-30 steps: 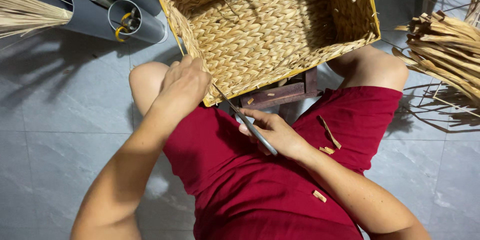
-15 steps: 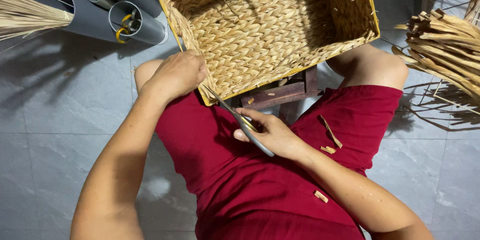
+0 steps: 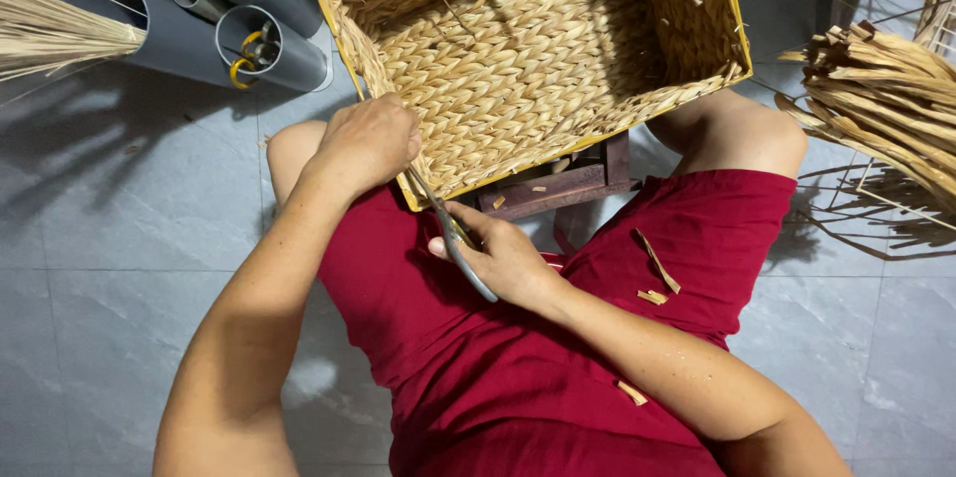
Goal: The person sits on the floor with a woven water-hyacinth storage basket on their lap and uses scissors to snip off protruding straw ends and loose fibers from the basket's rim and walls. They rotate the basket to reach different sides, pluck cut pieces away by hand, and brush loose trimmings off the surface.
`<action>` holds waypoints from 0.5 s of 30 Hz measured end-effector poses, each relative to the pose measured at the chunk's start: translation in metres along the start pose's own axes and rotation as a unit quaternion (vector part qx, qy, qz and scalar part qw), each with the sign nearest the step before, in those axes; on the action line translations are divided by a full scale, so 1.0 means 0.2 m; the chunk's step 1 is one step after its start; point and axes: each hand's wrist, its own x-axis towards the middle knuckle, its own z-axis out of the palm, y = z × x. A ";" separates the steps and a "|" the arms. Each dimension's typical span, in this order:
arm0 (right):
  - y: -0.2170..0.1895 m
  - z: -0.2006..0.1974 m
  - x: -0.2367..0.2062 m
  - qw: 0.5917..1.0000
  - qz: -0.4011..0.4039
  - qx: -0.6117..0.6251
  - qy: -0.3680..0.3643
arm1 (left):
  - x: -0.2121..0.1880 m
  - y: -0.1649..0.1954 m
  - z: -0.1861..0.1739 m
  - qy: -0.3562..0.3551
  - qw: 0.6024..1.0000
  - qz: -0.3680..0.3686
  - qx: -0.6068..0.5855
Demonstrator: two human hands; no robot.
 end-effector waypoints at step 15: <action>0.10 -0.11 -0.02 1.000 -0.018 0.018 0.006 | -0.09 -0.18 0.02 0.283 0.902 -0.080 -0.316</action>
